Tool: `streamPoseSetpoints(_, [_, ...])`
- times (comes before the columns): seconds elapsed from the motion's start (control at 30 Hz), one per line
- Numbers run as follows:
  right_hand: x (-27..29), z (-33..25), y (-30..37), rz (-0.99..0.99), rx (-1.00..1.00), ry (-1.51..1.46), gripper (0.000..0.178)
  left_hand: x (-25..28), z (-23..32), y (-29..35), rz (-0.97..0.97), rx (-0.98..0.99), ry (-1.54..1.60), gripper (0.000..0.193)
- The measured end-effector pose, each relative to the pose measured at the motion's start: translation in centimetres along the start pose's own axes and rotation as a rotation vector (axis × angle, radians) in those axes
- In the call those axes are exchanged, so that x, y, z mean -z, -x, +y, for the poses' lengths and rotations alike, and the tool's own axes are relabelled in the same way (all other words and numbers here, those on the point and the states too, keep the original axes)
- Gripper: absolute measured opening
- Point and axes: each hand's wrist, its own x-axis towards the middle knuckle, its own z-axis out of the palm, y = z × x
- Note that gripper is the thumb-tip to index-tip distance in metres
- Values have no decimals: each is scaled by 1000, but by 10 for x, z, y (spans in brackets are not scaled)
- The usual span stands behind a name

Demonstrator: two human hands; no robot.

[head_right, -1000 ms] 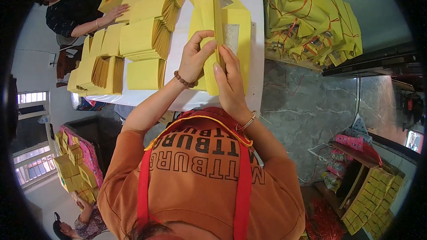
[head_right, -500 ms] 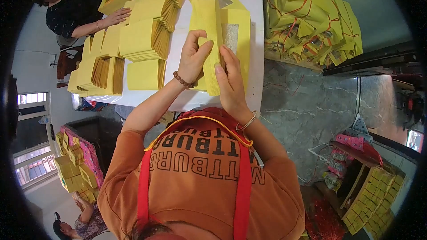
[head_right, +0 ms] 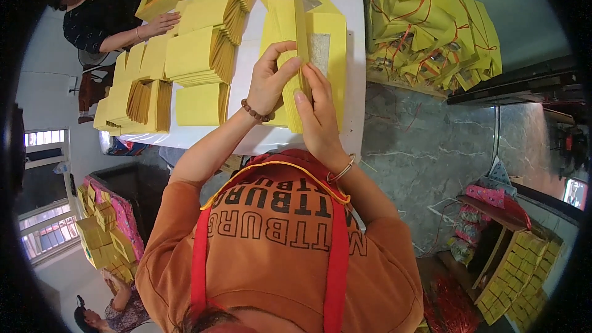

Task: Folding and stacking yellow sheets of paper with foil centers, likely joss paper.

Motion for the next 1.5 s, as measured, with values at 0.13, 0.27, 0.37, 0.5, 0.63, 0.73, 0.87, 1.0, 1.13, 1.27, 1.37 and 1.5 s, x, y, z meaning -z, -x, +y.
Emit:
streamPoseSetpoints(0.13, [0,0,0,10,-15,-11,44,2,-3,0,-19,39,18,32])
streamPoseSetpoints(0.27, [2,1,0,11,-21,-14,43,-1,2,1,-33,75,76,31])
streamPoseSetpoints(0.37, [2,3,1,14,-24,-30,43,1,-2,1,-43,97,111,31])
streamPoseSetpoints(0.5, [2,5,1,20,-26,-55,43,0,-4,1,-7,111,179,24])
streamPoseSetpoints(0.63, [2,4,1,8,-21,-24,43,8,-4,0,-37,122,81,13])
streamPoseSetpoints(0.73, [2,5,1,11,-26,-37,44,10,-3,0,-32,141,47,10])
streamPoseSetpoints(0.87, [0,7,1,12,-31,-52,44,-5,6,3,128,26,127,15])
streamPoseSetpoints(1.0, [-1,5,1,7,-25,-39,44,-2,4,0,181,-133,5,22])
streamPoseSetpoints(1.13, [-2,3,0,4,-41,-41,44,3,8,2,-24,152,99,28])
streamPoseSetpoints(1.27, [-2,2,0,4,-24,-22,44,5,3,1,-28,56,-51,31])
streamPoseSetpoints(1.37, [-1,4,0,4,-19,-17,45,2,4,1,-20,36,17,31])
streamPoseSetpoints(1.5, [-1,5,0,10,-23,-45,45,2,3,0,-23,22,4,31])
